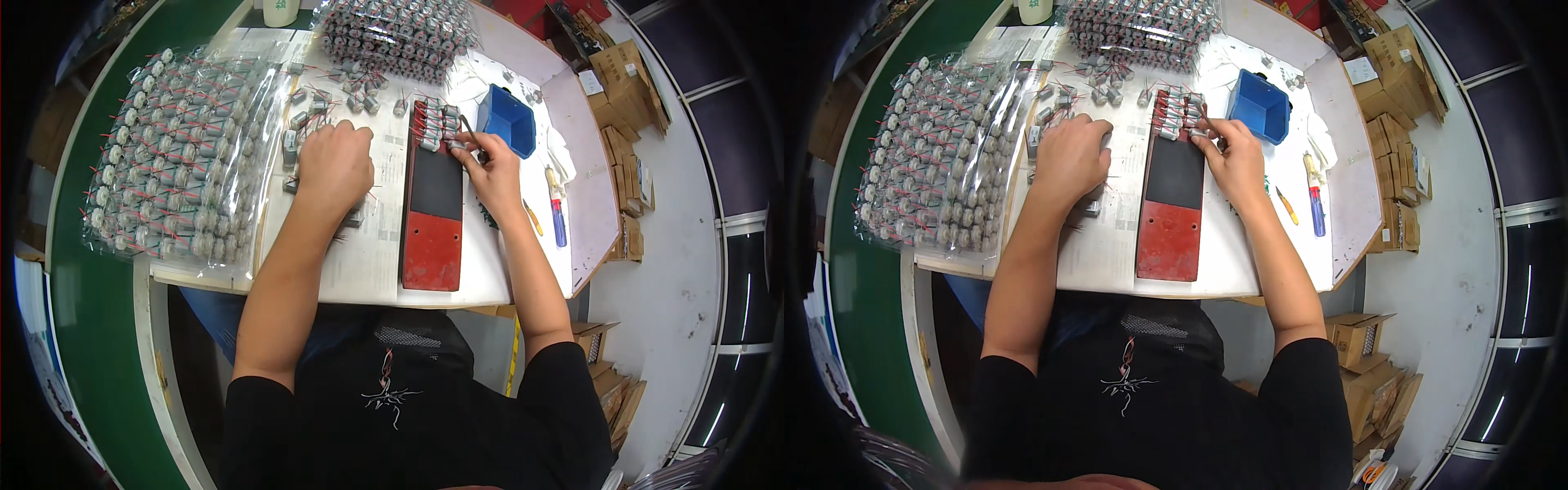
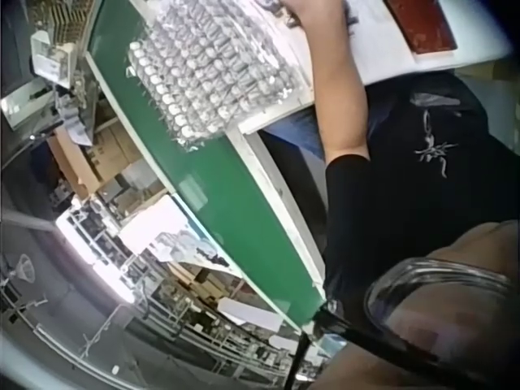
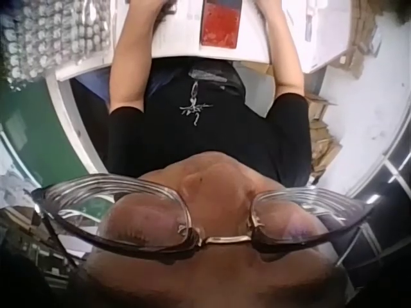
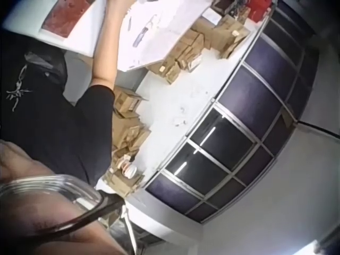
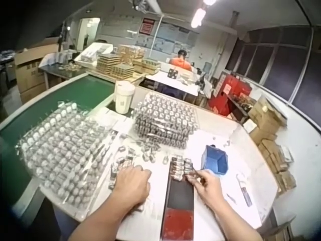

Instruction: Inserting small pins into a base component using a handheld tool at a manufacturing workstation.

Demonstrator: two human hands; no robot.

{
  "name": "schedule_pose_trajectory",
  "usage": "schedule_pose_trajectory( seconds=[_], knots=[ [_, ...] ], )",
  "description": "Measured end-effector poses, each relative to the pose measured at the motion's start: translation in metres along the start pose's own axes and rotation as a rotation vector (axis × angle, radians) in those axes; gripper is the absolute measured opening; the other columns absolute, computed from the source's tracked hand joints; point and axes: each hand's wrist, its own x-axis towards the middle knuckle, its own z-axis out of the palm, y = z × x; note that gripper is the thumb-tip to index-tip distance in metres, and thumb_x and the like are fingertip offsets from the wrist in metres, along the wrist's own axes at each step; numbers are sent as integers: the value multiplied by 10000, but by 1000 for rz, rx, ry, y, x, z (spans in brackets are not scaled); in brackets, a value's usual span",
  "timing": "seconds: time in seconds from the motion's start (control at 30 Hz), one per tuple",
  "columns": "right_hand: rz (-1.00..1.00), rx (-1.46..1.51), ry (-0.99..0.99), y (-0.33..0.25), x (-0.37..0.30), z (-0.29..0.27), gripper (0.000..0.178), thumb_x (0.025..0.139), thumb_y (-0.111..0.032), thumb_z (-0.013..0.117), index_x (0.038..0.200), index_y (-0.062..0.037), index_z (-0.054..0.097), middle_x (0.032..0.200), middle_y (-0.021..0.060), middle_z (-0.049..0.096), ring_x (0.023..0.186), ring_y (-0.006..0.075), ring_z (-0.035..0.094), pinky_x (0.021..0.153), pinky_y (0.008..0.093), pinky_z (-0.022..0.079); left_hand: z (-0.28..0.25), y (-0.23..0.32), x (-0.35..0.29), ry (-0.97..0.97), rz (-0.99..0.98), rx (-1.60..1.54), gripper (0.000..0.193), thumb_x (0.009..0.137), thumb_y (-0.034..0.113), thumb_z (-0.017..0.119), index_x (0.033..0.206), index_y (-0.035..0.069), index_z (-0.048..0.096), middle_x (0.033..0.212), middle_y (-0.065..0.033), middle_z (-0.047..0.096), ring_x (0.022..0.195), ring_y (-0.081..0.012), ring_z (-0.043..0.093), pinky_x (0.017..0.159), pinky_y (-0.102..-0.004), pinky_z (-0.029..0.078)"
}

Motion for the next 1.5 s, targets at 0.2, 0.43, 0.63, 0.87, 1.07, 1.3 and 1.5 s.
schedule_pose_trajectory(
  seconds=[0.2,0.43,0.63,0.87,1.07,1.3,1.5],
  knots=[
    [-30,106,86,3,-2,4,221,870,-102,816,1070,-27,757,883,16,698,675,79,528,620,238,436,-9,5,-2,-76,62,-20,173,793,50,665,951,67,732,962,-158,686,953,-351,673,849,-465,546],
    [166,81,79,29,-4,-23,186,878,-106,799,1037,-17,759,856,-8,693,676,71,519,635,243,437,3,8,-2,-24,127,-289,237,773,65,689,1008,54,723,995,-176,688,972,-366,666,880,-474,553],
    [179,-91,-200,29,-7,-20,172,894,-148,784,971,-5,726,821,31,682,696,109,545,644,283,453,-3,8,0,-69,41,-83,256,761,89,714,1012,43,720,941,-179,702,929,-357,685,881,-461,548],
    [49,-332,-188,29,-14,-10,144,939,-131,720,978,-4,662,860,107,670,738,189,597,692,320,482,-6,16,6,-18,155,-496,268,767,102,745,1023,31,713,888,-156,706,880,-342,691,852,-435,547],
    [181,-47,-32,33,-15,-17,163,983,-142,696,1020,9,650,848,77,639,762,169,600,715,309,483,-5,37,1,-178,324,-690,275,778,80,783,1040,28,717,917,-144,705,904,-324,683,845,-400,548],
    [244,305,34,31,-13,-17,176,1002,-151,701,1072,9,679,814,-24,614,667,60,531,582,226,408,1,37,-1,-134,350,-568,270,788,127,813,1030,43,729,968,-131,716,905,-311,675,843,-401,544],
    [387,640,-52,2,-19,-25,150,980,-126,721,1067,-7,692,814,-34,629,596,34,478,503,200,355,14,35,1,-79,389,-606,266,776,221,827,988,88,738,955,-93,712,910,-305,672,842,-416,539]
  ],
)
